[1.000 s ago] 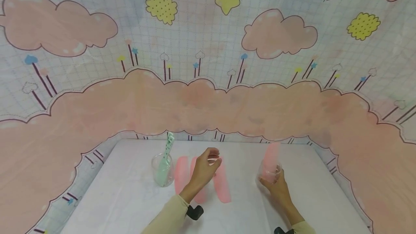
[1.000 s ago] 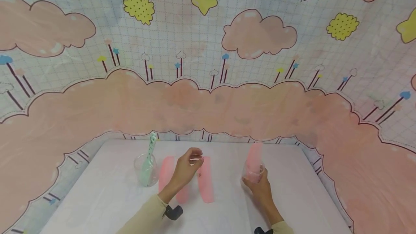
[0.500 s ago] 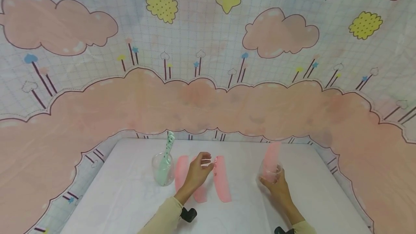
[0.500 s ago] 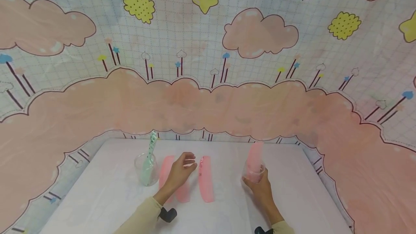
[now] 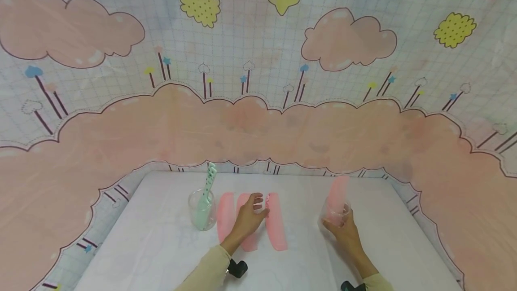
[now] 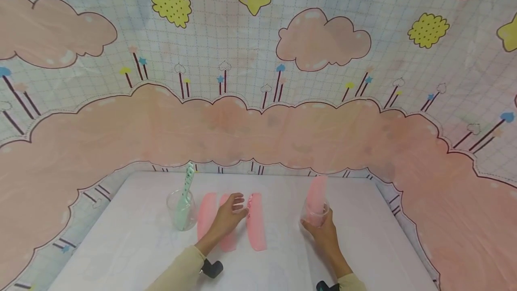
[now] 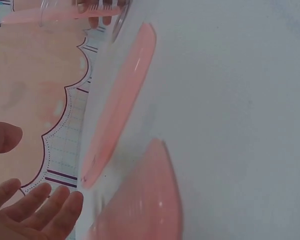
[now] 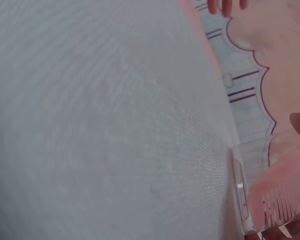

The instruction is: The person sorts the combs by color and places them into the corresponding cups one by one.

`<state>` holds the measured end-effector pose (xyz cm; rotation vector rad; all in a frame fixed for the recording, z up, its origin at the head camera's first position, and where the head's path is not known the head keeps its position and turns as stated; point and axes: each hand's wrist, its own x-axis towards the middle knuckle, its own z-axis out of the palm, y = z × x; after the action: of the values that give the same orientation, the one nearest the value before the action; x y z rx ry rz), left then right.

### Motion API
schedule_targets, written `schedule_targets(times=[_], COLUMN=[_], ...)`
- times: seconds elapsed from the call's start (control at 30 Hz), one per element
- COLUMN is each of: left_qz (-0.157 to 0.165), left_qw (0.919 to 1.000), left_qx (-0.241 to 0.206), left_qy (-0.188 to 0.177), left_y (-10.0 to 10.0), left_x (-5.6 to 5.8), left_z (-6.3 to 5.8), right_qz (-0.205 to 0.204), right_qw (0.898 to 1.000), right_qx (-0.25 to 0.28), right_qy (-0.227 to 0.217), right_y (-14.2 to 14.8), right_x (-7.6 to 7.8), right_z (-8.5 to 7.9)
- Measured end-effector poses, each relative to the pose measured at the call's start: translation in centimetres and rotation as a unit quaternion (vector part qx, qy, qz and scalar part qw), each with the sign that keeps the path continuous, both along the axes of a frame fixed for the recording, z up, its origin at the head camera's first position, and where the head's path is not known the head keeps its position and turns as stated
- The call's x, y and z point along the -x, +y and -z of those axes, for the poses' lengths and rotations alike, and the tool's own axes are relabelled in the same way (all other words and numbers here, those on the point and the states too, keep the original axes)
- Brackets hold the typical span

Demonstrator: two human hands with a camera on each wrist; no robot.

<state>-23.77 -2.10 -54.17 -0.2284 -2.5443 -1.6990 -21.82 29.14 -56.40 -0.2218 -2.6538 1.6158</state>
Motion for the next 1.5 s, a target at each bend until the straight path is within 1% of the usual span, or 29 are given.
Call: schedule_targets(times=[0.2,0.37,0.63,0.7,0.83,1.0,1.2,1.3,1.5], left_qz=[-0.002,-0.021,-0.049,-0.056,-0.059,-0.051,-0.038,-0.028,-0.018], left_qw=[0.9995,0.9983,0.9948,0.9933,0.9893,0.9865,0.9872,0.9877,0.9871], left_qx=[0.027,0.045,0.070,0.080,0.116,0.144,0.143,0.143,0.157], left_qy=[-0.016,-0.032,-0.057,-0.062,-0.067,-0.059,-0.061,-0.057,-0.028], left_y=[0.8,1.4,2.0,2.2,2.7,3.5,4.6,5.4,6.7], left_x=[-0.1,-0.2,0.3,0.4,0.6,0.6,0.9,1.0,0.7], left_z=[0.3,0.5,0.7,0.6,0.6,0.6,0.3,0.4,0.7], right_qz=[-0.001,0.004,0.003,0.003,0.004,0.004,0.003,0.005,0.008], right_qw=[1.000,1.000,1.000,1.000,1.000,1.000,1.000,1.000,1.000], right_qx=[0.000,-0.005,-0.004,-0.007,-0.013,-0.014,-0.012,-0.008,-0.011], right_qy=[0.002,-0.005,-0.002,-0.002,-0.006,-0.011,-0.009,-0.004,-0.004], right_y=[-0.1,-0.2,-0.2,-0.2,-0.2,-0.2,-0.2,-0.1,-0.2], right_x=[-0.1,0.1,0.0,0.1,0.1,0.2,0.2,0.2,0.3], right_z=[-0.1,0.0,0.0,-0.1,0.0,0.0,0.0,0.1,0.2])
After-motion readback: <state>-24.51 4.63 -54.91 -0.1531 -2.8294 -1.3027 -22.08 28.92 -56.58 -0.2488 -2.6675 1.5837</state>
